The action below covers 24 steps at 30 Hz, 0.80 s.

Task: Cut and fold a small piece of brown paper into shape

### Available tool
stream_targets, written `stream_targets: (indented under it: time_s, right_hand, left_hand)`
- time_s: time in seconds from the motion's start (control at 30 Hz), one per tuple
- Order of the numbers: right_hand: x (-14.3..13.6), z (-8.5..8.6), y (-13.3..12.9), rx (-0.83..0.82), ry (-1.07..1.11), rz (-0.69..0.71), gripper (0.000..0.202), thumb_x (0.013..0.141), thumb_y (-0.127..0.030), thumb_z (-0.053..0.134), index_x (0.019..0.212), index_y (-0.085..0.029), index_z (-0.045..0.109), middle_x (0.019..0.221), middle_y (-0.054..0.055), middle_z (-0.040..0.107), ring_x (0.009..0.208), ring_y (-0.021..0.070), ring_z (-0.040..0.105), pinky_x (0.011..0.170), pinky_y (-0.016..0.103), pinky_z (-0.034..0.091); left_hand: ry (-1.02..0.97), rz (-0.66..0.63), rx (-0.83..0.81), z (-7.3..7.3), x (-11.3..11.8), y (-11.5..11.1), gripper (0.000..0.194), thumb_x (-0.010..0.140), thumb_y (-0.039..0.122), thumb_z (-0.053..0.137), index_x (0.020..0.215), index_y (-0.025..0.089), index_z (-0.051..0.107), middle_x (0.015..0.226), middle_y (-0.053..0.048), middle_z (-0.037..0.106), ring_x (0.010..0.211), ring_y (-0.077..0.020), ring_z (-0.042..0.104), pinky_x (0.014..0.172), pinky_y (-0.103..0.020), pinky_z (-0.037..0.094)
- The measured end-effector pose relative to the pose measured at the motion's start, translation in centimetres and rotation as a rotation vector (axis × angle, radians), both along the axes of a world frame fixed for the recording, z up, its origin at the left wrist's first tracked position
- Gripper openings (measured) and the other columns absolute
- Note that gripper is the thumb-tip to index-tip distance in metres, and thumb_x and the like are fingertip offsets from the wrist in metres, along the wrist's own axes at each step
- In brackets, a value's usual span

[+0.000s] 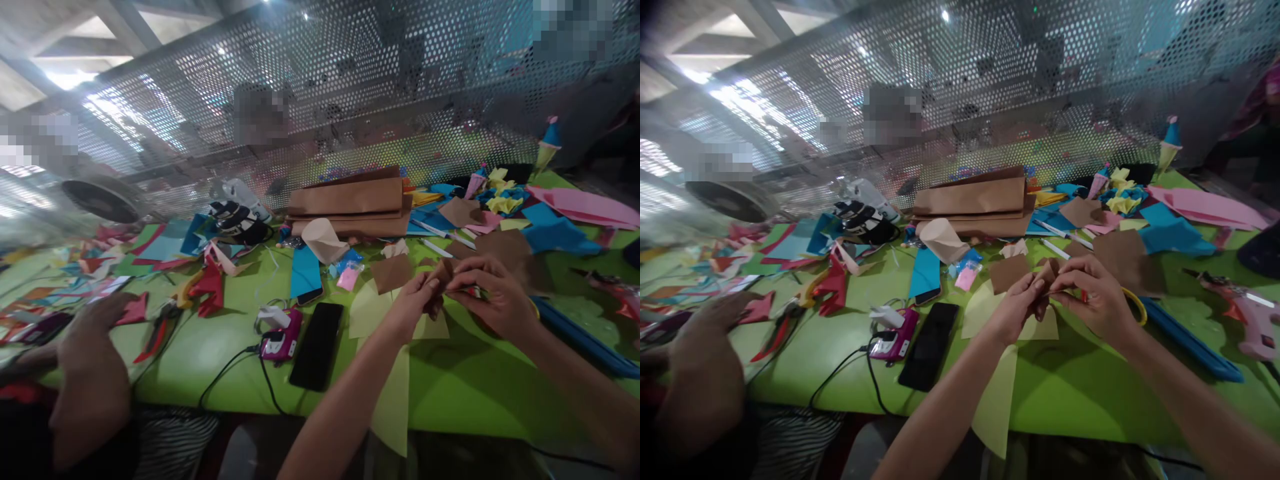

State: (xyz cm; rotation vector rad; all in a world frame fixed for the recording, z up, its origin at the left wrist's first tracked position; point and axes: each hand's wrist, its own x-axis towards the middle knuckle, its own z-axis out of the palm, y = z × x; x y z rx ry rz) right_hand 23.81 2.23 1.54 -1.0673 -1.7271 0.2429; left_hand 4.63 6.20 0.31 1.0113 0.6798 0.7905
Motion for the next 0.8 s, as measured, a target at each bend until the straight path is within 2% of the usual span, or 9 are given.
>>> stream_targets:
  time_s: [0.1, 0.17, 0.23, 0.33, 0.43, 0.53, 0.63, 0.8]
  right_hand:
    - [0.0, -0.3, 0.1, -0.059, 0.053, -0.01, 0.003, 0.095, -0.031, 0.077, 0.096, -0.033, 0.079, 0.112, 0.006, 0.071, 0.107, 0.0273, 0.072, 0.09, 0.044, 0.062]
    - [0.0, -0.5, 0.2, -0.122, 0.12, 0.0, 0.004, 0.095, -0.035, 0.077, 0.094, -0.032, 0.079, 0.116, 0.006, 0.074, 0.109, 0.0277, 0.072, 0.089, 0.044, 0.062]
    - [0.0, -0.8, 0.3, -0.206, 0.198, 0.028, 0.008, 0.095, -0.038, 0.078, 0.093, -0.031, 0.078, 0.113, 0.006, 0.076, 0.104, 0.0266, 0.073, 0.083, 0.041, 0.062]
    - [0.0, -1.0, 0.3, -0.338, 0.298, 0.062, 0.015, 0.093, -0.044, 0.08, 0.094, -0.03, 0.077, 0.098, 0.004, 0.077, 0.089, 0.0228, 0.072, 0.076, 0.037, 0.06]
    - [0.0, -1.0, 0.2, -0.408, 0.365, 0.054, 0.024, 0.091, -0.05, 0.082, 0.093, -0.027, 0.077, 0.089, 0.004, 0.078, 0.082, 0.0216, 0.071, 0.077, 0.037, 0.061]
    - [0.0, -0.9, 0.2, -0.401, 0.372, 0.012, 0.03, 0.088, -0.054, 0.083, 0.089, -0.025, 0.077, 0.085, 0.004, 0.077, 0.079, 0.0214, 0.07, 0.073, 0.037, 0.06]
    - [0.1, -0.8, 0.3, -0.394, 0.334, -0.001, 0.028, 0.089, -0.054, 0.082, 0.09, -0.026, 0.077, 0.086, 0.003, 0.076, 0.079, 0.0207, 0.069, 0.073, 0.036, 0.058]
    - [0.3, -0.7, 0.3, -0.377, 0.303, 0.006, 0.026, 0.089, -0.054, 0.082, 0.09, -0.028, 0.077, 0.089, 0.003, 0.077, 0.083, 0.022, 0.068, 0.074, 0.036, 0.055]
  left_hand:
    - [0.049, -0.02, 0.08, 0.0, 0.0, -0.1, 0.054, 0.086, 0.069, 0.077, 0.093, 0.021, 0.054, 0.064, 0.009, 0.043, 0.053, -0.0076, 0.036, 0.051, -0.021, 0.037]
    - [0.1, -0.034, 0.123, 0.1, 0.0, -0.3, 0.053, 0.089, 0.07, 0.074, 0.096, 0.021, 0.056, 0.067, 0.008, 0.042, 0.056, -0.0087, 0.036, 0.052, -0.022, 0.038]
    - [0.138, -0.032, 0.153, 0.1, -0.1, -0.5, 0.05, 0.09, 0.069, 0.073, 0.097, 0.022, 0.059, 0.07, 0.006, 0.042, 0.06, -0.0101, 0.039, 0.054, -0.022, 0.039]
    - [0.155, -0.008, 0.15, 0.0, -0.1, -0.8, 0.049, 0.09, 0.069, 0.073, 0.104, 0.022, 0.067, 0.074, 0.004, 0.046, 0.064, -0.0119, 0.042, 0.056, -0.024, 0.04]
    - [0.145, -0.016, 0.116, -0.1, 0.1, -1.0, 0.064, 0.093, 0.076, 0.062, 0.119, 0.018, 0.072, 0.073, 0.002, 0.049, 0.064, -0.0129, 0.042, 0.057, -0.025, 0.041]
    - [0.102, -0.046, 0.065, 0.2, 0.3, -0.9, 0.076, 0.095, 0.079, 0.052, 0.129, 0.015, 0.073, 0.069, 0.001, 0.05, 0.06, -0.0131, 0.038, 0.056, -0.026, 0.041]
    - [0.027, -0.049, -0.014, 1.0, 0.5, -0.6, 0.067, 0.093, 0.071, 0.056, 0.126, 0.016, 0.074, 0.066, 0.001, 0.052, 0.056, -0.0125, 0.036, 0.054, -0.025, 0.039]
    - [-0.055, -0.084, -0.16, 1.3, 0.5, -0.2, 0.044, 0.09, 0.048, 0.057, 0.117, 0.016, 0.073, 0.071, -0.002, 0.061, 0.056, -0.0135, 0.048, 0.055, -0.025, 0.037]
